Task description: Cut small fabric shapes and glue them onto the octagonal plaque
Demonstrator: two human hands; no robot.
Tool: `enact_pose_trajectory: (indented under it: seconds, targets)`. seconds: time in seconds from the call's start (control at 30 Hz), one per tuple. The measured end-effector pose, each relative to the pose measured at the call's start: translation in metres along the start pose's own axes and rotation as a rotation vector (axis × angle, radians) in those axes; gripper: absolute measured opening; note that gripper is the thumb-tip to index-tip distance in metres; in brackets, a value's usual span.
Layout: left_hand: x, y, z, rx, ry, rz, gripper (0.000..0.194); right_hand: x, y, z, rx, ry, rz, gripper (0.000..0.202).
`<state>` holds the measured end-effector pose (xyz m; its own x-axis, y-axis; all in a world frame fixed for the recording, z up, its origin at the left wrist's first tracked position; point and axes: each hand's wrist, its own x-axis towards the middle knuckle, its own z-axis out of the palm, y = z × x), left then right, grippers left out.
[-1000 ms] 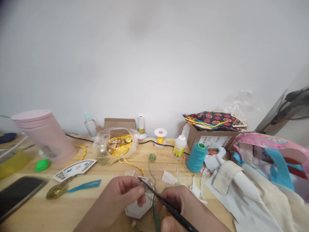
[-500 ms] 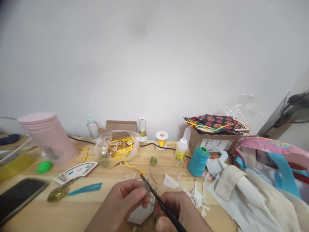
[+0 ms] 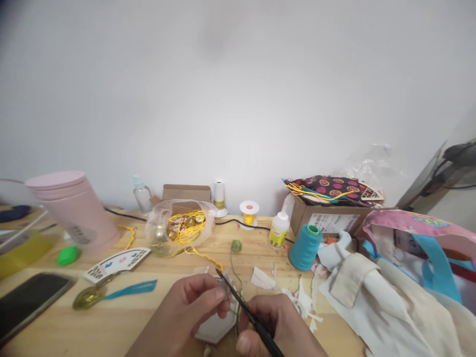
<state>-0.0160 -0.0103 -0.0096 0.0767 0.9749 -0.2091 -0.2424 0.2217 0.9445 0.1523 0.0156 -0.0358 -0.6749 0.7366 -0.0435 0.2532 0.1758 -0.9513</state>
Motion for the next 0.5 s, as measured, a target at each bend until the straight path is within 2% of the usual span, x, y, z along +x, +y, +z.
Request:
enact_pose_trajectory:
  seconds: [0.1, 0.33, 0.5]
  targets:
    - [-0.002, 0.005, 0.001, 0.042, 0.034, 0.011, 0.015, -0.002, -0.005, -0.002, -0.001, -0.019, 0.013, 0.054]
    - [-0.003, 0.012, 0.001, 0.104, 0.033, 0.008, 0.012, 0.0, 0.004, -0.004, -0.041, -0.04, 0.0, 0.056]
    - [-0.003, 0.012, 0.0, 0.132, 0.012, -0.021, 0.012, -0.004, -0.008, -0.009, -0.076, -0.047, 0.044, 0.056]
